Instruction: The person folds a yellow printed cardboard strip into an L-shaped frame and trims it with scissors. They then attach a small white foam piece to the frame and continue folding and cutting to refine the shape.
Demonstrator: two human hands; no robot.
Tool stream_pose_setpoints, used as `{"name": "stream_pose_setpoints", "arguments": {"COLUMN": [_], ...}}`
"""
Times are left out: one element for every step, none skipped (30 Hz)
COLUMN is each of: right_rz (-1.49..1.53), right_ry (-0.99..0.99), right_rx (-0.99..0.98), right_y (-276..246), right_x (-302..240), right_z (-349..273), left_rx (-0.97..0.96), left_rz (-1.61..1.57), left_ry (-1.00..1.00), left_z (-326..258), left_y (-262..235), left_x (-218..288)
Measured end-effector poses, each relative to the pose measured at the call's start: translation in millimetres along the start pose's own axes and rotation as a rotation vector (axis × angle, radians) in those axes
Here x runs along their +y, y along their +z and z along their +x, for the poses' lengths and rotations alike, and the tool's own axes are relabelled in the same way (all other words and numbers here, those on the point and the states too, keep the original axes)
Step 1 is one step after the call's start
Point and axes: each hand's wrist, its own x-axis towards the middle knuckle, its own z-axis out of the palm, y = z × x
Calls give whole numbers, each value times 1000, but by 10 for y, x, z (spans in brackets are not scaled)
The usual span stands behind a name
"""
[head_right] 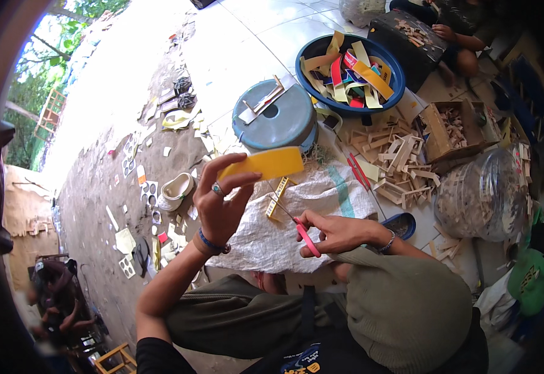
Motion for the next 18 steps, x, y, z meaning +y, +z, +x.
{"name": "stream_pose_setpoints", "arguments": {"right_rz": [29,60,103,92,92,93,103,113,108,111,123,112,79,91,82,63,66,58], "right_ry": [-19,-25,-40,-80,-130,-180,-191,-203,-229,-225,-221,-215,-208,-206,-203,-212,-192,-183], "right_rx": [24,33,43,72,103,133,150,167,185,200,208,222,239,239,244,255,256,264], "right_y": [1,-4,-5,1,1,7,10,11,16,19,21,20,18,14,8,6,7,9], "right_x": [3,14,32,55,77,100,121,138,151,161,169,174,179,183,187,190,193,195], "right_z": [9,16,21,31,47,56,61,69,73,78,79,79,77,73,68,66,65,65], "left_rx": [-16,-33,-41,-46,-51,-84,-107,-123,-137,-147,-166,-181,-206,-228,-260,-275,-282,-269], "left_rz": [9,-15,-18,-20,-22,-40,-58,-76,-94,-117,-158,-197,-227,-262,-289,-318,-382,-449], "left_ry": [12,0,2,9,17,25,19,16,14,-9,-45,-80,-123,-120,-124,-122,-207,-286], "left_z": [-15,-29,-43,-58,-73,-92,-106,-116,-125,-129,-133,-137,-141,-142,-140,-140,-147,-153], "left_y": [27,50,78,107,134,151,172,189,200,207,210,209,211,208,200,203,217,236], "left_x": [15,24,31,40,48,60,70,80,88,94,97,98,96,86,67,50,38,25]}}
